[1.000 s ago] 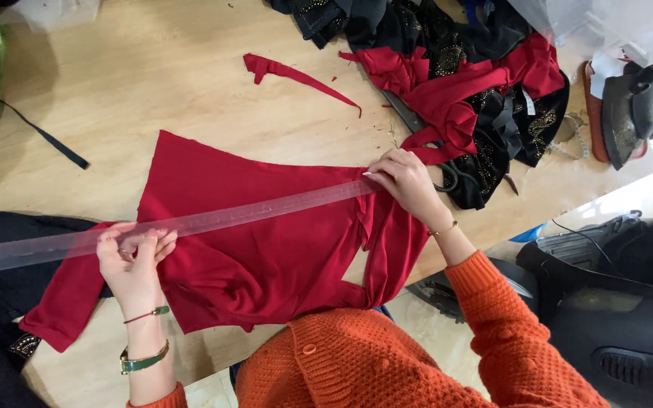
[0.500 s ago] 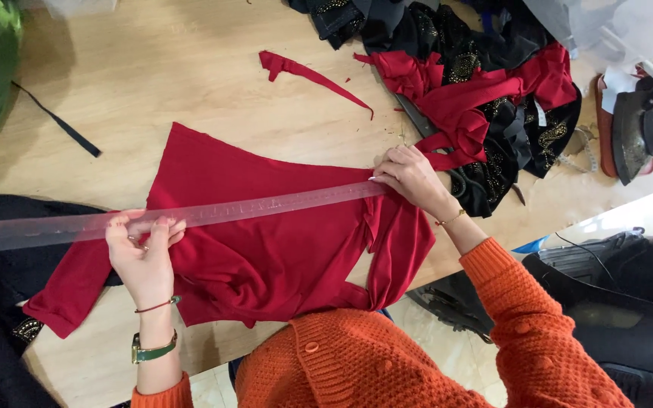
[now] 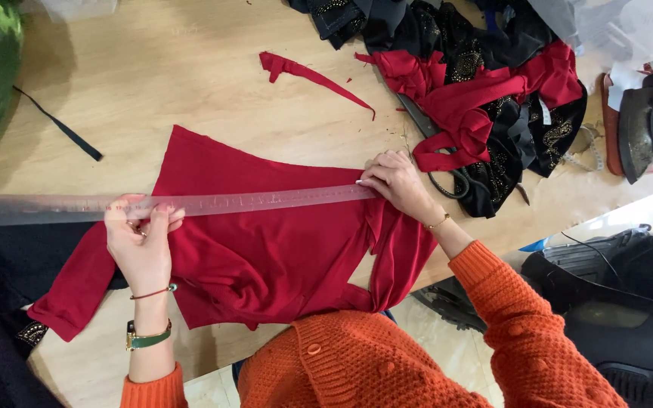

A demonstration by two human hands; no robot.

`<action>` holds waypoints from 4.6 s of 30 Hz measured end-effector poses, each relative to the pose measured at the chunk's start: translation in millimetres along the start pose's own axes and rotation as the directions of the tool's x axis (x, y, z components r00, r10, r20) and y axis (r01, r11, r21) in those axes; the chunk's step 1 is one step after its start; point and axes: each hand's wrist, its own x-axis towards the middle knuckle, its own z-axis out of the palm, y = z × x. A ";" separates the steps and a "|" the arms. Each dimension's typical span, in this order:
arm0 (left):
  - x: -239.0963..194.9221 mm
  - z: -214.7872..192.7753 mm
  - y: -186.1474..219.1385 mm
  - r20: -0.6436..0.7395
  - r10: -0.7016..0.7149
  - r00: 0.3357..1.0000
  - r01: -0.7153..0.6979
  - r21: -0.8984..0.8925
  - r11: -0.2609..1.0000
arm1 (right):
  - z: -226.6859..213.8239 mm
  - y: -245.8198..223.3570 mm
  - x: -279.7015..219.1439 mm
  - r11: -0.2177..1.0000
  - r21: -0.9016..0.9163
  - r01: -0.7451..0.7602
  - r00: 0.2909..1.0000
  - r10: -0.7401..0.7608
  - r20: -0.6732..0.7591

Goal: Measuring red fabric with a ruler and cutting it with scissors on a work table.

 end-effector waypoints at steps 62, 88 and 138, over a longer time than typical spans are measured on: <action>75.6 -26.9 -62.2 0.217 -0.282 0.935 0.341 -0.321 0.884 | 42.0 -62.6 76.9 0.741 0.602 -0.296 0.817 0.523 -0.242; 47.1 8.4 -82.4 0.118 -0.375 0.919 0.393 -0.315 0.864 | -21.2 -43.3 -11.3 0.799 0.301 -0.520 0.833 0.553 -0.029; 89.6 30.4 -93.0 0.182 -0.191 0.965 0.231 -0.234 0.944 | 131.1 -85.0 111.7 0.978 0.127 -0.165 0.986 0.161 0.040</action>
